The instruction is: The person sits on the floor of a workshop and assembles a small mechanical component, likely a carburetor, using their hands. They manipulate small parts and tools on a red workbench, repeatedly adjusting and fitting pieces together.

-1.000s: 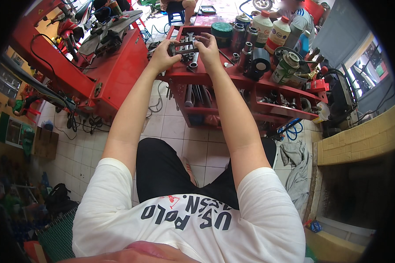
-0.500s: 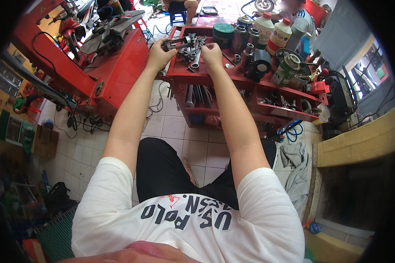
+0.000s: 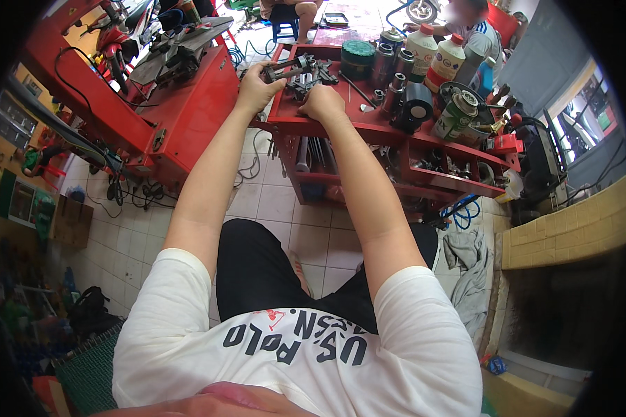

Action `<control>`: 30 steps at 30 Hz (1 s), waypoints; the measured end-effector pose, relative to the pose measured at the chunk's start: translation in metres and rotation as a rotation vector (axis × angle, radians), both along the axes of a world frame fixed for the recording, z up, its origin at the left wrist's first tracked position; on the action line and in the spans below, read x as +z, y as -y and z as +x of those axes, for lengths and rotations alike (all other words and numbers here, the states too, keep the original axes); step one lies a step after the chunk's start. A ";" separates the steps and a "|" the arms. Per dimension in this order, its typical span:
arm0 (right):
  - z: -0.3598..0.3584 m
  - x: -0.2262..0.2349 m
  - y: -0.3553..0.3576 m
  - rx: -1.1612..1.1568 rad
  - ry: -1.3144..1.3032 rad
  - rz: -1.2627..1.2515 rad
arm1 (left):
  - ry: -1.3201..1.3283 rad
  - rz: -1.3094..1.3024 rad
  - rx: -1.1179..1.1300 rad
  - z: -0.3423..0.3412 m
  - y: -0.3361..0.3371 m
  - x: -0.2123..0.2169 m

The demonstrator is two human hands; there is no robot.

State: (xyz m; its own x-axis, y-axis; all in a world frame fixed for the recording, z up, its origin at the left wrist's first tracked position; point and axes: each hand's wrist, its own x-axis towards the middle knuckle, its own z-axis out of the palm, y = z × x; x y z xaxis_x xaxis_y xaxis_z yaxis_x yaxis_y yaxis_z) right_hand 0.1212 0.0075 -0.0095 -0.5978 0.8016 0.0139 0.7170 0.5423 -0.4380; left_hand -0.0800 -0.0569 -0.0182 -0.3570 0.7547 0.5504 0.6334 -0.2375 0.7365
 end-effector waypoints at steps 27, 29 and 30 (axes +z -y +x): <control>0.003 -0.002 0.007 0.114 -0.870 0.226 | -0.048 0.002 0.000 -0.002 0.001 0.003; 0.001 -0.008 -0.004 0.078 -0.903 0.345 | -0.098 0.016 0.028 0.000 0.000 0.003; 0.001 -0.008 -0.005 0.048 -0.951 0.308 | -0.147 0.029 0.049 0.003 0.001 0.003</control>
State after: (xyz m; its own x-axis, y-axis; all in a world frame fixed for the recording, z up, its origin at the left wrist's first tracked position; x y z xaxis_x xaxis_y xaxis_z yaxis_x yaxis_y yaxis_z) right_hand 0.1219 0.0129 -0.0178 -0.2619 0.6580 0.7060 0.1158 0.7476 -0.6539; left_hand -0.0773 -0.0575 -0.0149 -0.3074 0.7213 0.6206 0.7450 -0.2233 0.6286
